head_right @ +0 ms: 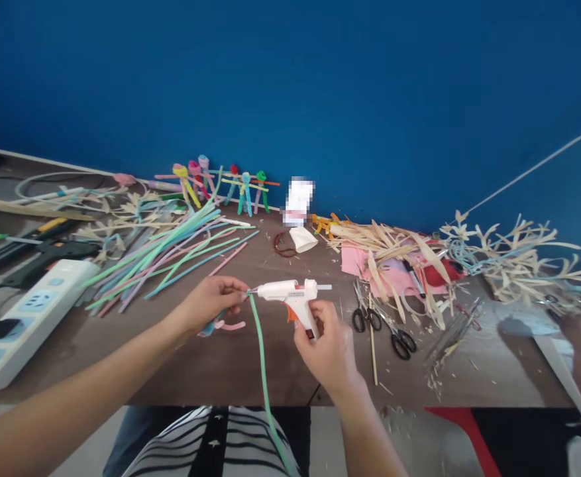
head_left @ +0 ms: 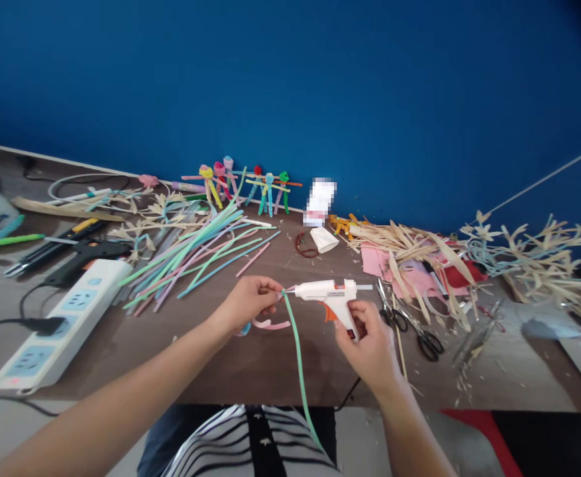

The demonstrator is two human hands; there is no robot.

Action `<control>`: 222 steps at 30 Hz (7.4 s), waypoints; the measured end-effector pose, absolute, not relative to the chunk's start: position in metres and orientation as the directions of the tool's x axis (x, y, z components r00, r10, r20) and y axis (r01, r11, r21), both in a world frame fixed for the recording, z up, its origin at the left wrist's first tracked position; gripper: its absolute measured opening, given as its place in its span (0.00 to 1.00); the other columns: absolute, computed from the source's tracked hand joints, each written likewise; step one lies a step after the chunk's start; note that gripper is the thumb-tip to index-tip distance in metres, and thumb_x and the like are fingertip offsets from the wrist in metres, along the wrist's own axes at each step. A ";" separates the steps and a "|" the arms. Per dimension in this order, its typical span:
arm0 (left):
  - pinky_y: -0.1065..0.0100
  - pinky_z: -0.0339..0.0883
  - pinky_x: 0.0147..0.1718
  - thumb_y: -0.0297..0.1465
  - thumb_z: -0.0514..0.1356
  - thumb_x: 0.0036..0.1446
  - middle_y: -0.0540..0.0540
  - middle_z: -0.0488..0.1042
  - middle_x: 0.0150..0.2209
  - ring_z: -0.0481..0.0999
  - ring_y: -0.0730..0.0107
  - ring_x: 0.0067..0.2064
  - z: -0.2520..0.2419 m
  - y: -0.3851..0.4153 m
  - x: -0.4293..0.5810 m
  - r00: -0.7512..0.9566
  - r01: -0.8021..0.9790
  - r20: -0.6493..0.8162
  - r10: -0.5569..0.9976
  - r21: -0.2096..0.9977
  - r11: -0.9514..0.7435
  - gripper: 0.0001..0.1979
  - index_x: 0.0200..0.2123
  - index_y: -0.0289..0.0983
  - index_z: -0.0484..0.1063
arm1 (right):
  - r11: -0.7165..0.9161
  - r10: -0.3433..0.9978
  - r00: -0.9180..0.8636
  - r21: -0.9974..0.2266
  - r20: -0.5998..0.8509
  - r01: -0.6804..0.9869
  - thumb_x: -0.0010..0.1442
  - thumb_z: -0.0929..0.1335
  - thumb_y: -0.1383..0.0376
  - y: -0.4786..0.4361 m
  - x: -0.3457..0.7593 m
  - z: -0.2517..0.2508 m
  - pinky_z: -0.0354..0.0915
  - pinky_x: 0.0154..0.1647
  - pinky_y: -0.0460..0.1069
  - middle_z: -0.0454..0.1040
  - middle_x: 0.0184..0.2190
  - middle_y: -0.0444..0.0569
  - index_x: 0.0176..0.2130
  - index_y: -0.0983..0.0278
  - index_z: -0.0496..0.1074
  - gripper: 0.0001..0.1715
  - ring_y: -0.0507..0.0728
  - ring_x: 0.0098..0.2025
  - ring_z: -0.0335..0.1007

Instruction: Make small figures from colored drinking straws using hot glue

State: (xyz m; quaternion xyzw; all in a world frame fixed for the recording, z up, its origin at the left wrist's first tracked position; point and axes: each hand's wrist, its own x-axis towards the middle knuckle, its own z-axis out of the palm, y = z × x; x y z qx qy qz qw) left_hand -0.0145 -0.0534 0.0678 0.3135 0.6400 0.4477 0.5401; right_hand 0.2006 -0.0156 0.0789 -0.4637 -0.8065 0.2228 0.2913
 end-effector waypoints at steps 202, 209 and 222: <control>0.76 0.61 0.18 0.35 0.62 0.42 0.51 0.67 0.23 0.63 0.81 0.20 0.113 -0.046 -0.011 -0.189 -0.137 -0.229 0.955 0.969 0.205 0.11 0.27 0.32 0.68 | 0.335 0.833 -0.511 -0.928 0.210 0.165 0.51 0.63 0.67 0.006 0.118 0.091 0.57 0.25 0.43 0.71 0.24 0.43 0.27 0.64 0.67 0.04 0.49 0.24 0.63; 0.76 0.59 0.18 0.37 0.62 0.41 0.52 0.66 0.20 0.63 0.80 0.20 0.107 -0.045 -0.011 -0.190 -0.052 -0.201 0.961 0.979 0.195 0.13 0.26 0.32 0.68 | 0.324 0.837 -0.513 -0.928 0.190 0.185 0.51 0.62 0.67 0.004 0.119 0.084 0.59 0.29 0.44 0.72 0.26 0.45 0.28 0.64 0.67 0.05 0.50 0.27 0.65; 0.74 0.61 0.22 0.38 0.59 0.46 0.51 0.67 0.21 0.65 0.77 0.23 0.097 -0.041 -0.012 -0.197 0.170 -0.021 0.980 0.984 0.055 0.12 0.27 0.33 0.68 | 0.393 0.822 -0.540 -0.867 0.181 0.306 0.53 0.61 0.66 -0.001 0.124 0.092 0.57 0.28 0.45 0.71 0.27 0.46 0.32 0.63 0.67 0.07 0.51 0.28 0.63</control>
